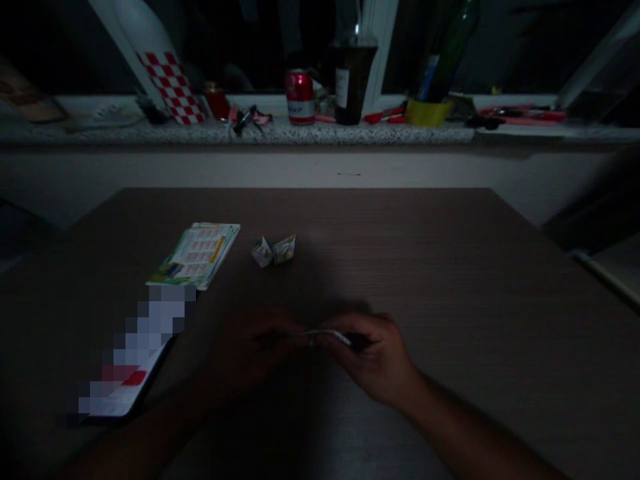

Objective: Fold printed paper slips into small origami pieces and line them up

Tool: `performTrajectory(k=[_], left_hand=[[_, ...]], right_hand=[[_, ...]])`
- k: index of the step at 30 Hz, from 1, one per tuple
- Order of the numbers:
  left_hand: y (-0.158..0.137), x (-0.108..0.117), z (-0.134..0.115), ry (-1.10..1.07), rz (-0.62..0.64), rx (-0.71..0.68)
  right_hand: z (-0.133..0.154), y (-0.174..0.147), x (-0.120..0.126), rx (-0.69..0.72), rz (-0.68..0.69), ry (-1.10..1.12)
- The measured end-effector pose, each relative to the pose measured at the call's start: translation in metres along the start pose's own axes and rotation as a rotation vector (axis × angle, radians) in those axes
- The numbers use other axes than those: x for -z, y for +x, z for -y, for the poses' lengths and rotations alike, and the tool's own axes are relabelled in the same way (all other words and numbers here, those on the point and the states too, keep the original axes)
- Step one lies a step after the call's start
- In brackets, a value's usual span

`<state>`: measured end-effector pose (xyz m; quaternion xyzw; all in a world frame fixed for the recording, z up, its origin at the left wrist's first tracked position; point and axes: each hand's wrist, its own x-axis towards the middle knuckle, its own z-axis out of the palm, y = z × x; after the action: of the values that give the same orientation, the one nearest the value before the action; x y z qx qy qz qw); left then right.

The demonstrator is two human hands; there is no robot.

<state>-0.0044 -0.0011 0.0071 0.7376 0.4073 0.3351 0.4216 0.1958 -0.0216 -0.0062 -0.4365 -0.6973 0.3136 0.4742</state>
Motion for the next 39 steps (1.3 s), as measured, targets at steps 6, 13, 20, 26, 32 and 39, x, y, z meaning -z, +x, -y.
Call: performTrajectory(k=[6, 13, 20, 26, 32, 39], left_hand=[[0.002, -0.002, -0.004, -0.017, 0.0, 0.138], [0.004, -0.002, -0.012, -0.02, -0.023, 0.187], [0.003, -0.004, -0.01, -0.105, 0.003, 0.214], [0.003, -0.006, -0.007, -0.104, -0.08, 0.253], [0.002, -0.003, -0.005, -0.136, -0.041, 0.251], [0.006, -0.003, -0.005, -0.369, -0.11, 0.405]], right_hand=[[-0.004, 0.0, -0.001, -0.03, 0.02, -0.005], [-0.002, -0.001, -0.005, -0.081, -0.024, 0.061], [0.0, -0.001, -0.007, -0.129, -0.06, 0.158], [-0.003, 0.0, -0.005, -0.136, -0.095, 0.133], [-0.002, 0.001, -0.001, -0.137, -0.047, 0.131], [0.001, 0.001, 0.0, -0.106, -0.124, 0.128]])
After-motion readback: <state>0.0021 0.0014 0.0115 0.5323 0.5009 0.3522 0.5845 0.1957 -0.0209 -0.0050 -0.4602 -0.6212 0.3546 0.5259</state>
